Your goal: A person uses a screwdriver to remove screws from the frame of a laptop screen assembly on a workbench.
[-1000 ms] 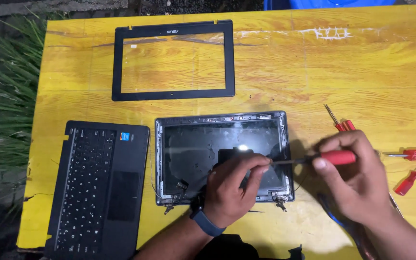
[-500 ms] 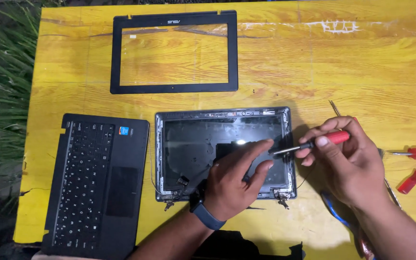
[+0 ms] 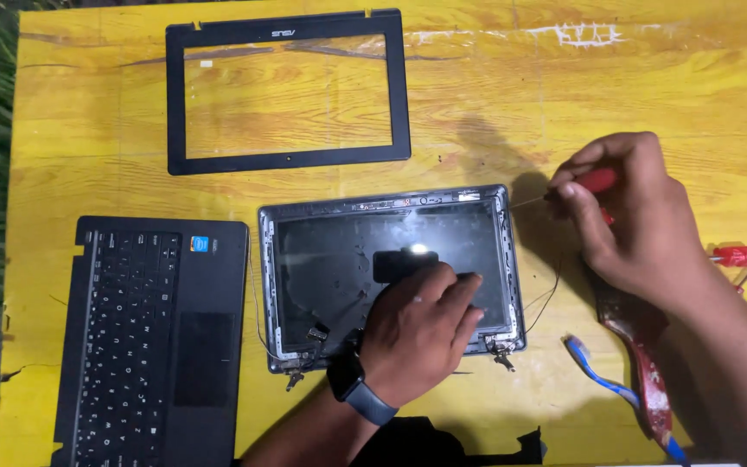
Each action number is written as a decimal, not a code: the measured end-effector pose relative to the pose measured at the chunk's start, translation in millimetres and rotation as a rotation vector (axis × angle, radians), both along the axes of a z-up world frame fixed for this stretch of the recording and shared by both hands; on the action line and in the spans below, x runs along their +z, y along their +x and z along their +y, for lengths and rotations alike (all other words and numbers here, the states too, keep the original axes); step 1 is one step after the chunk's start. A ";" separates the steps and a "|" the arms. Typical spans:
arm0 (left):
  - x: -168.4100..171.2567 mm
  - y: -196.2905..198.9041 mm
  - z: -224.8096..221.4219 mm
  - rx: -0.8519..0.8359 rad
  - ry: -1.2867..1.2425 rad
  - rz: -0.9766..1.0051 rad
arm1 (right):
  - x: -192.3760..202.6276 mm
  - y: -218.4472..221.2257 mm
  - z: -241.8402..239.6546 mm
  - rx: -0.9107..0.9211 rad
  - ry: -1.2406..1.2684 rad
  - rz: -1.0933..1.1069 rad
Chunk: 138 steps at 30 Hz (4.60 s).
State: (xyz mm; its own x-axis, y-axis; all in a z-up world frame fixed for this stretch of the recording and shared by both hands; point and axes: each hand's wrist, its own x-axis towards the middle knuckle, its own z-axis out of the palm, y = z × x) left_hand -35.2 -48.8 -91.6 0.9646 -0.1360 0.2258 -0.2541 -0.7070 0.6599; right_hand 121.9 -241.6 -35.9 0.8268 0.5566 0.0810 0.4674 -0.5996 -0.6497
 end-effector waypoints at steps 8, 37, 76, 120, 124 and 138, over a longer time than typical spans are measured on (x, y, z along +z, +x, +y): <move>-12.7 -1.2 -2.9 0.020 0.089 0.045 | -9.8 15.7 3.5 0.086 -0.068 -0.041; -19.7 -0.1 -0.8 -0.059 0.083 0.010 | 36.6 46.5 41.8 0.419 -0.691 -0.279; -26.3 0.3 -5.0 -0.023 0.085 0.008 | 36.1 33.2 51.0 0.389 -1.061 -0.369; -23.8 -0.7 -5.2 -0.002 0.101 -0.012 | 27.3 40.4 44.4 0.661 -0.612 -0.041; -22.2 -1.3 -5.2 -0.004 0.081 -0.008 | 23.8 28.8 47.8 0.380 -0.989 -0.342; -21.1 -2.4 -5.1 0.019 0.064 -0.041 | 27.6 31.8 47.9 0.419 -0.969 -0.082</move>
State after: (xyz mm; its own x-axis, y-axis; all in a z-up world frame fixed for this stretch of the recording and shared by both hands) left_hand -37.6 -54.0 -112.8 0.9573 -0.1330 0.2567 -0.2661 -0.7523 0.6027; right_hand 153.7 -193.7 -8.2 0.5663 0.6525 -0.5035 0.7774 -0.6258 0.0633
